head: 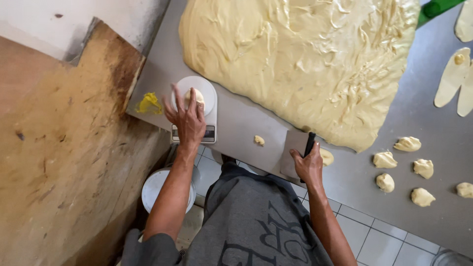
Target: The person portions a large mass of dough into smaller pieces using a bench scraper and a digital scale. They repeatedly cut a piece, weigh it, adjust it to the target weight, and place it on the table. Another person is seen rolling out some of the portioned dough in the background.
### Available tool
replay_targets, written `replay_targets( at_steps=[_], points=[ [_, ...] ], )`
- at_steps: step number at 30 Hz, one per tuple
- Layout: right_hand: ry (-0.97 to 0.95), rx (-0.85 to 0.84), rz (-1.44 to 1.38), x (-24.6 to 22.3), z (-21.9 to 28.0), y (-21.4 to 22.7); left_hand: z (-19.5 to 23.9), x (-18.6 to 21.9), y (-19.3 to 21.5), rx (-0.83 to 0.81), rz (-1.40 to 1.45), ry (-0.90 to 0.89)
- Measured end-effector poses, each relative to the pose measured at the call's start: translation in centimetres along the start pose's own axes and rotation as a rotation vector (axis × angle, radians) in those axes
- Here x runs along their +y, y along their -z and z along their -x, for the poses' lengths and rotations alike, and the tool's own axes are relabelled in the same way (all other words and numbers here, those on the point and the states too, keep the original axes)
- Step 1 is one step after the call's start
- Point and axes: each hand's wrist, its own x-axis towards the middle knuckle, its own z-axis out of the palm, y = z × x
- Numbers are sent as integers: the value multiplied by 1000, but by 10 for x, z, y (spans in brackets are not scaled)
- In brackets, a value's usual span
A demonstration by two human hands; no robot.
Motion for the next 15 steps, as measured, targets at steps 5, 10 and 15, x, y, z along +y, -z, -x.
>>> replay_targets(
  at_steps=[5,10,15],
  points=[
    [45,11,-53,22,-7,-9,47,28,-31,60,89,-229],
    [101,43,-111,41,-10,-9,107,62,-86,-286,332,-584],
    [115,37,-137,21,10,0,114,51,-127,-439,358,-531]
  ],
)
